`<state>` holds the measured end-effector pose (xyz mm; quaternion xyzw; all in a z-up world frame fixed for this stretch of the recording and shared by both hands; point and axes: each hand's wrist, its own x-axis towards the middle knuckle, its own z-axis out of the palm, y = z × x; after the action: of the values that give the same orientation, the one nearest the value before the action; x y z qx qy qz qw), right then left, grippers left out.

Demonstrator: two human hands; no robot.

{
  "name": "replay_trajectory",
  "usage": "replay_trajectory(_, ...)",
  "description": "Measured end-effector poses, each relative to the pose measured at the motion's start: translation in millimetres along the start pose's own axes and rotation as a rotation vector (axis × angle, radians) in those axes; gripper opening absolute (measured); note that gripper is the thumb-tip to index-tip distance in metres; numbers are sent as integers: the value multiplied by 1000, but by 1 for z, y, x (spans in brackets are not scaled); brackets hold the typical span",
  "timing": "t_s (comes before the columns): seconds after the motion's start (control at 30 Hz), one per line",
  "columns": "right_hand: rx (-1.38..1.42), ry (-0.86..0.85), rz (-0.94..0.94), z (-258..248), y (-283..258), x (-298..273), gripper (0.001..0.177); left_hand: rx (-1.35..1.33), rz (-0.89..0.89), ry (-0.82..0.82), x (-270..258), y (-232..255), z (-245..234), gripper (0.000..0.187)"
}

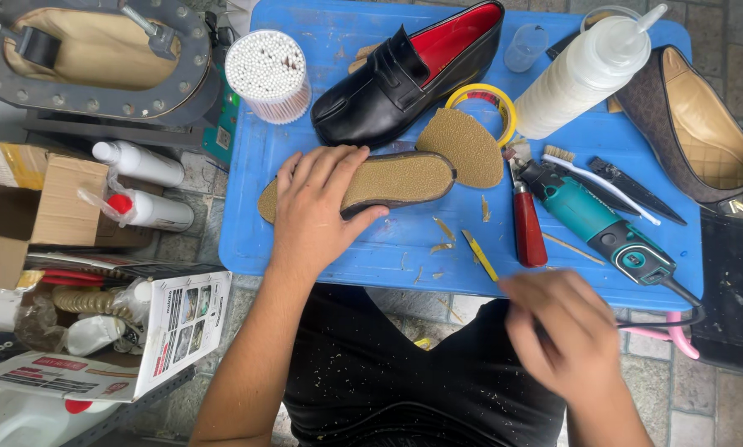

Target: The person uses a small yellow tool to scrape and clean the edges of a shoe sole, removing old adhesive or debris. They rotate the shoe to access different sides and compare it with another shoe. The person then removes the insole from the shoe and continues to scrape the interior edges of the shoe's upper.

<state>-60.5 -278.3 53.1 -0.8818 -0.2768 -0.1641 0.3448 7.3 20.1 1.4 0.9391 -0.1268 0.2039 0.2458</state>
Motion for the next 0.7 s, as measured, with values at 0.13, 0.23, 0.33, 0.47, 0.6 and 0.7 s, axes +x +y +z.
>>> replay_trajectory(0.13,-67,-58,-40,31,22,20,24,5,-6,48,-6,3,4,70)
replay_trajectory(0.23,-109,-106,-8,43,31,24,25,33,3,79,-8,4,6,69)
replay_trajectory(0.33,-132,-151,-18,46,40,25,21,64,15,116,-13,7,10,70)
replay_trajectory(0.47,-185,-196,60,53,54,31,18,82,45,154,-15,6,12,69)
replay_trajectory(0.6,-157,-112,114,59,58,40,26,62,90,166,-14,7,7,63)
replay_trajectory(0.7,193,-3,152,51,52,44,42,54,151,158,-16,18,0,55)
